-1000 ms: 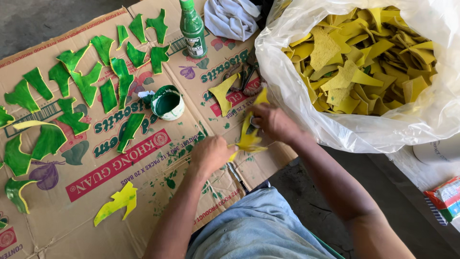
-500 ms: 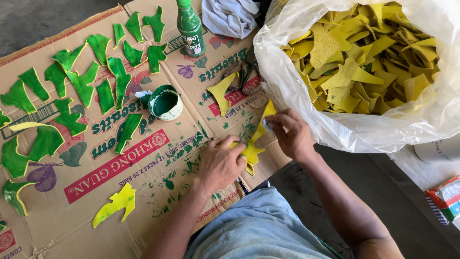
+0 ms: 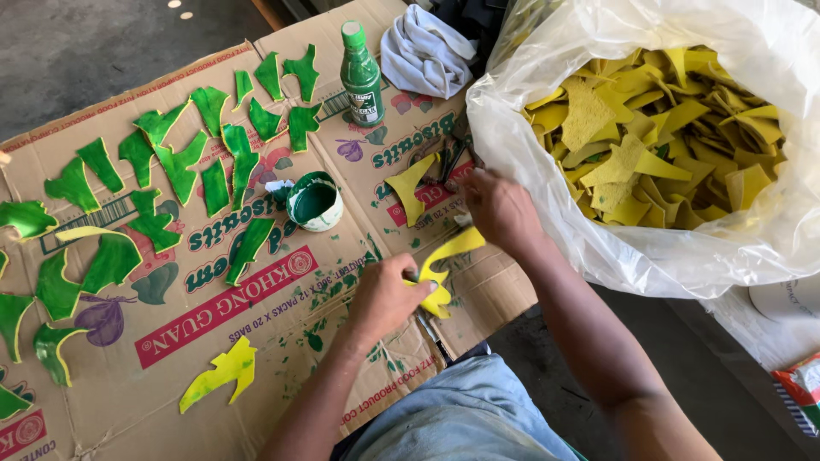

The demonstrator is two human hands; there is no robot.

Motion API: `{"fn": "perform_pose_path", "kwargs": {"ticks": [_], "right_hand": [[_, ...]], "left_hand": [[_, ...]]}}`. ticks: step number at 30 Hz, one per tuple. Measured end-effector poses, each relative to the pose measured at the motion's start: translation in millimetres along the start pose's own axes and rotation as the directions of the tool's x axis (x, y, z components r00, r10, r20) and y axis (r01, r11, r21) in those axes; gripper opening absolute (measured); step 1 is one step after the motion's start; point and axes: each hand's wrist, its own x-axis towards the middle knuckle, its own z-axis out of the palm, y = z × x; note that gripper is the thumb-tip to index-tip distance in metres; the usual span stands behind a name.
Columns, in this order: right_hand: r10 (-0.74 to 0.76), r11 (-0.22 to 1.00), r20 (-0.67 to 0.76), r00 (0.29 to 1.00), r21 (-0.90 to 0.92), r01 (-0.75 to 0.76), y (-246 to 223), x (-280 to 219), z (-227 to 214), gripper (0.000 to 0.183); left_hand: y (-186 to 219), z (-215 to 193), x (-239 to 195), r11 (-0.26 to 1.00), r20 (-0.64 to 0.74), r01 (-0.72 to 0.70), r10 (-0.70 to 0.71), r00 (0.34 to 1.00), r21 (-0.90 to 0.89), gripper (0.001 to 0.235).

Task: The person paints the edges of yellow star-shaped craft pieces green using a small brush and green paint. They retrieve pieces from a white sack, apply paint to the edges, and place finished pieces on a cardboard surface.

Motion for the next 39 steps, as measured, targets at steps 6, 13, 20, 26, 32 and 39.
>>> {"fn": "perform_pose_path", "kwargs": {"ticks": [6,13,20,26,32,39], "right_hand": [[0.207,0.919,0.151,0.967,-0.369,-0.139,5.2,111.4,52.9,0.06],[0.525,0.851,0.325,0.786,-0.179,-0.494,-0.9,117.3,40.8,0.105],[0.294,0.901,0.19,0.937,0.271,-0.338,19.4,128.0,38.2,0.099],[0.1,0.972,0.074,0.992,0.207,-0.113,39.2,119.3,33.2,0.1],[0.076,0.741,0.027,0.997,0.668,-0.074,4.1,115.0,10.6,0.101],[-0.228,-0.04,0.025,0.973,0.999,-0.035,-32.7,78.1,-24.9,0.045]], "left_hand": [[-43.4,-24.4,1.3,0.981,0.038,0.112,-0.107,0.993,-0.158,0.03],[-68.7,-25.7,-4.6,0.867,0.067,0.145,-0.129,0.989,-0.477,0.027],[-52.4,-33.4,-5.8,0.93,0.119,0.202,-0.173,0.978,-0.308,0.031],[-41.0,-33.8,-3.7,0.903,0.193,0.267,-0.211,0.958,-0.335,0.033],[-44.7,-35.9,-0.9,0.932,0.213,0.25,-0.197,0.957,-0.262,0.031],[-50.3,-45.5,17.8,0.682,0.332,0.292,-0.077,0.94,-0.671,0.022]]}}
